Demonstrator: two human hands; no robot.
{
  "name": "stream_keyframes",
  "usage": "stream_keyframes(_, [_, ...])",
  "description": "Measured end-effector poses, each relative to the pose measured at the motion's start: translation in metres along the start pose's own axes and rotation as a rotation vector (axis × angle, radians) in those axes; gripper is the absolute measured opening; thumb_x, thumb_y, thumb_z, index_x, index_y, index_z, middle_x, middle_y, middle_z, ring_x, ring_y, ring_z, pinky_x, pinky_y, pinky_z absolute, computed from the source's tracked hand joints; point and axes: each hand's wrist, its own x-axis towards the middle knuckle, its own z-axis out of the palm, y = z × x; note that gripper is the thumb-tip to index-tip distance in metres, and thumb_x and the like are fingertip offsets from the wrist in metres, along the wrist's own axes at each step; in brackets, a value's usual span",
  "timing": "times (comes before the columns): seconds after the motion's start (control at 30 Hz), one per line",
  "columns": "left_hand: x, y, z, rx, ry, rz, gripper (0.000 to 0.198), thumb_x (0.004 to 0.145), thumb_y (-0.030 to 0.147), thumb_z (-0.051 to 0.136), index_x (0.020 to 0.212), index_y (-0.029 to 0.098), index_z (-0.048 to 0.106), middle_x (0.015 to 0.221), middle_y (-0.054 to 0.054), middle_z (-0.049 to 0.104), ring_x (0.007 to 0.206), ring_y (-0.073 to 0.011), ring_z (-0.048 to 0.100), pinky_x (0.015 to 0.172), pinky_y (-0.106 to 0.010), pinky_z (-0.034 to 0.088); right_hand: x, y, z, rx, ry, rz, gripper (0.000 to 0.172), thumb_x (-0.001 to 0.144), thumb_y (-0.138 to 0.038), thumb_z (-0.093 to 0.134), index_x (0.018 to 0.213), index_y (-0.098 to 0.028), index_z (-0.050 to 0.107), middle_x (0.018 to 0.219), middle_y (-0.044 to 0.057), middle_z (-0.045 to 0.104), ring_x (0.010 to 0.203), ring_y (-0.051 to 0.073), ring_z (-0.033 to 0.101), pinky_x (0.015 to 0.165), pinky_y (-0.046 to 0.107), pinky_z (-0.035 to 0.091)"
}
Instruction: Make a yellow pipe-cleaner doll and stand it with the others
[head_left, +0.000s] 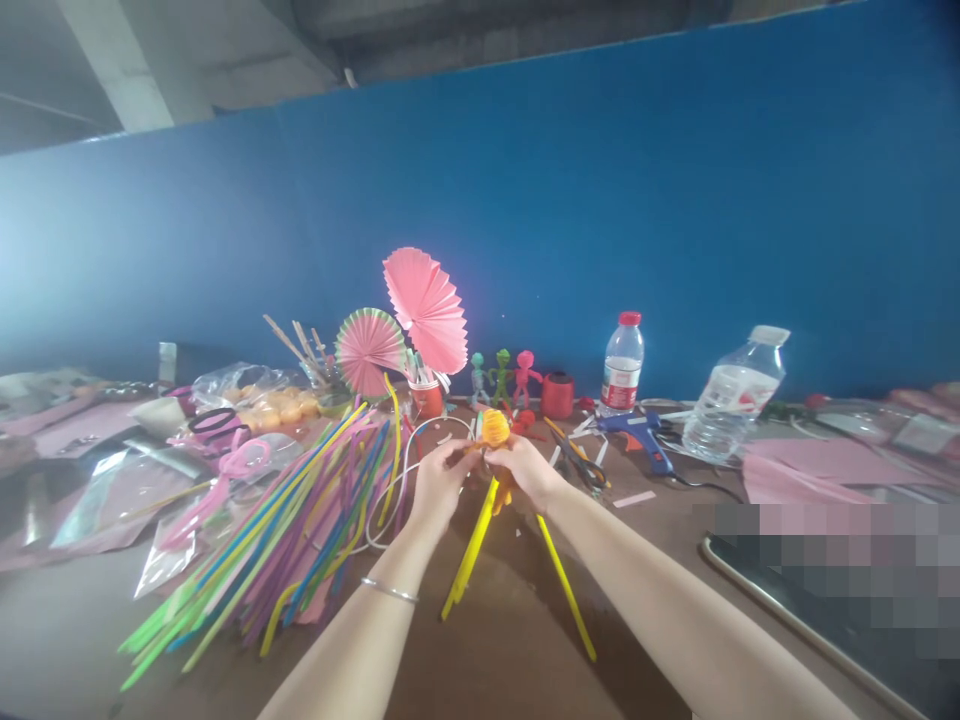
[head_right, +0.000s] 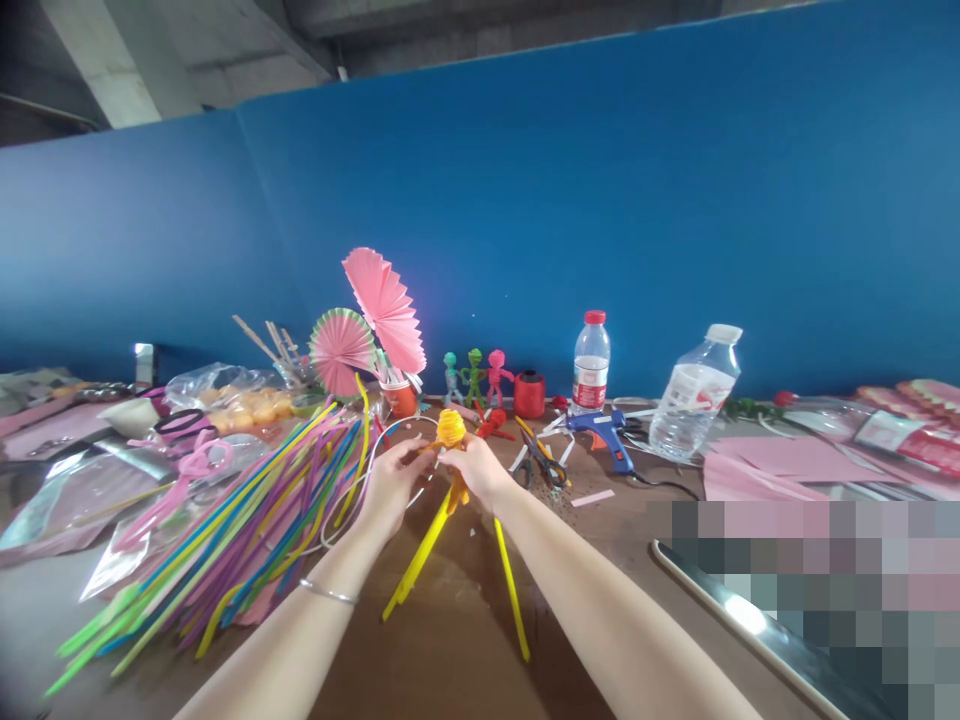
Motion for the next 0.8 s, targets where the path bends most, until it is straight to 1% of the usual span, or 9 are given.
stream_keyframes(0.1, [0.006, -0.005, -0.004, -0.051, 0.107, 0.009, 0.026, 0.062, 0.033, 0.068, 0.080, 0.015, 0.062, 0.062, 0.000, 0.059, 0.053, -0.0110, 0.053, 0.046, -0.021, 0.042, 0.002, -0.001, -0.005, 0.011, -0.032, 0.046, 0.019, 0.060, -0.020, 0.057, 0.077, -0.015, 0.061, 0.062, -0.002, 0.058, 0.054, 0.010, 0.051, 0.052, 0.022, 0.038])
stream_keyframes(0.17, [0.009, -0.007, -0.008, -0.081, 0.177, 0.020, 0.026, 0.061, 0.033, 0.068, 0.078, 0.015, 0.061, 0.062, 0.001, 0.059, 0.053, -0.0104, 0.054, 0.047, -0.021, 0.042, 0.004, -0.001, -0.010, -0.065, -0.015, 0.066, 0.022, 0.059, -0.022, 0.061, 0.079, -0.014, 0.063, 0.065, 0.000, 0.061, 0.056, 0.011, 0.054, 0.055, 0.024, 0.040])
stream_keyframes(0.23, [0.011, -0.009, -0.010, -0.091, 0.216, 0.020, 0.025, 0.059, 0.033, 0.070, 0.075, 0.015, 0.061, 0.061, 0.001, 0.058, 0.053, -0.0094, 0.053, 0.049, -0.020, 0.042, 0.005, 0.001, -0.013, -0.142, -0.007, 0.053, 0.023, 0.059, -0.024, 0.064, 0.080, -0.014, 0.065, 0.066, 0.001, 0.063, 0.057, 0.012, 0.055, 0.057, 0.025, 0.042])
stream_keyframes(0.37, [0.011, -0.010, -0.010, -0.149, 0.186, -0.012, 0.026, 0.058, 0.032, 0.071, 0.072, 0.014, 0.060, 0.060, 0.002, 0.057, 0.053, -0.0085, 0.053, 0.052, -0.020, 0.042, 0.006, 0.004, -0.014, -0.141, -0.064, 0.008, 0.026, 0.063, -0.032, 0.064, 0.082, -0.014, 0.064, 0.072, 0.001, 0.064, 0.061, 0.012, 0.056, 0.059, 0.025, 0.044])
stream_keyframes(0.43, [0.009, -0.008, -0.007, -0.176, 0.169, -0.030, 0.027, 0.059, 0.032, 0.070, 0.074, 0.013, 0.059, 0.061, 0.002, 0.057, 0.055, -0.0087, 0.053, 0.054, -0.021, 0.044, 0.006, 0.005, -0.013, -0.151, -0.066, -0.017, 0.024, 0.064, -0.033, 0.064, 0.080, -0.014, 0.063, 0.072, 0.001, 0.063, 0.061, 0.012, 0.056, 0.057, 0.025, 0.045])
stream_keyframes(0.53, [0.003, -0.004, -0.002, -0.219, 0.078, -0.043, 0.030, 0.062, 0.032, 0.068, 0.084, 0.016, 0.057, 0.076, -0.001, 0.061, 0.066, -0.0118, 0.058, 0.061, -0.024, 0.047, 0.006, 0.005, -0.012, -0.212, -0.009, -0.060, 0.022, 0.062, -0.031, 0.066, 0.075, -0.014, 0.061, 0.066, 0.000, 0.062, 0.056, 0.012, 0.056, 0.053, 0.024, 0.043])
stream_keyframes(0.63, [0.000, -0.002, 0.002, -0.206, -0.013, -0.041, 0.042, 0.060, 0.028, 0.070, 0.097, 0.021, 0.053, 0.091, -0.003, 0.061, 0.081, -0.0157, 0.060, 0.066, -0.026, 0.048, 0.006, 0.006, -0.011, -0.173, 0.038, -0.053, 0.020, 0.060, -0.030, 0.066, 0.073, -0.016, 0.059, 0.065, -0.001, 0.061, 0.055, 0.013, 0.057, 0.052, 0.025, 0.045])
stream_keyframes(0.73, [0.002, -0.005, 0.001, -0.123, -0.004, -0.007, 0.045, 0.057, 0.024, 0.073, 0.097, 0.019, 0.053, 0.095, -0.005, 0.061, 0.087, -0.0169, 0.059, 0.072, -0.026, 0.047, 0.005, 0.007, -0.009, -0.123, 0.048, -0.020, 0.017, 0.060, -0.027, 0.065, 0.072, -0.017, 0.058, 0.065, -0.001, 0.060, 0.054, 0.013, 0.057, 0.053, 0.025, 0.047])
stream_keyframes(0.8, [0.005, -0.007, -0.001, -0.074, 0.003, 0.010, 0.045, 0.056, 0.022, 0.073, 0.096, 0.017, 0.054, 0.096, -0.006, 0.061, 0.088, -0.0169, 0.059, 0.075, -0.027, 0.046, 0.004, 0.008, -0.009, -0.167, 0.056, -0.026, 0.014, 0.062, -0.025, 0.062, 0.073, -0.017, 0.059, 0.065, -0.001, 0.060, 0.054, 0.013, 0.056, 0.052, 0.025, 0.046])
